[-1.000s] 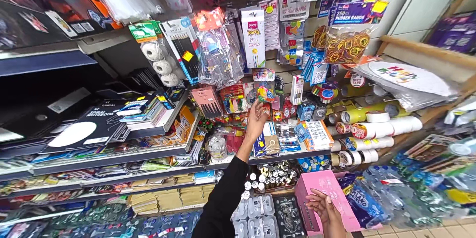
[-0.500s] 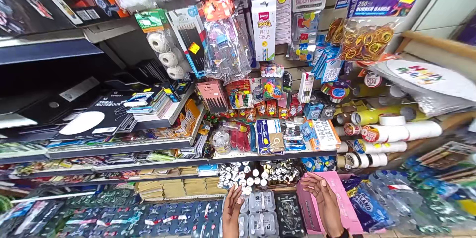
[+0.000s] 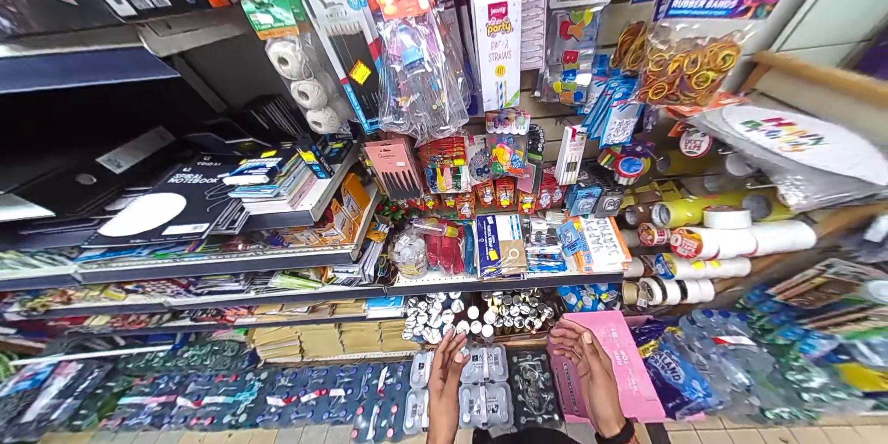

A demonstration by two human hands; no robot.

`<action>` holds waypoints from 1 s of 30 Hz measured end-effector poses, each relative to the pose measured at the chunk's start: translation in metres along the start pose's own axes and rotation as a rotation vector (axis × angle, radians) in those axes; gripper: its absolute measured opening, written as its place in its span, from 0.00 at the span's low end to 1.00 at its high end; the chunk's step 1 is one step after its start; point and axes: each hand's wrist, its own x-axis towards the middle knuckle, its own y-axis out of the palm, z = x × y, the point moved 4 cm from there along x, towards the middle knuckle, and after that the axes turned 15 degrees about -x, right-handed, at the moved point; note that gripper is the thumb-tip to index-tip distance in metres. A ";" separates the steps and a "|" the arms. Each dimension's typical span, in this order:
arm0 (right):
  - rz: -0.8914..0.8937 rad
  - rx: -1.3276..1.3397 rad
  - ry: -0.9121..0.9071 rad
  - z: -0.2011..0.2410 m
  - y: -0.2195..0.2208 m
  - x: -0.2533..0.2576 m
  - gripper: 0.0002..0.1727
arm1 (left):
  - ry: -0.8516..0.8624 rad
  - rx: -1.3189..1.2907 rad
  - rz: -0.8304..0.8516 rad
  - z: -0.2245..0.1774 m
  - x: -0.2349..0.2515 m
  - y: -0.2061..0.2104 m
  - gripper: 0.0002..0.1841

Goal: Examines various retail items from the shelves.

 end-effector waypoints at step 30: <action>0.008 0.011 -0.004 -0.004 0.007 -0.002 0.34 | 0.009 0.002 0.026 0.002 0.008 -0.002 0.28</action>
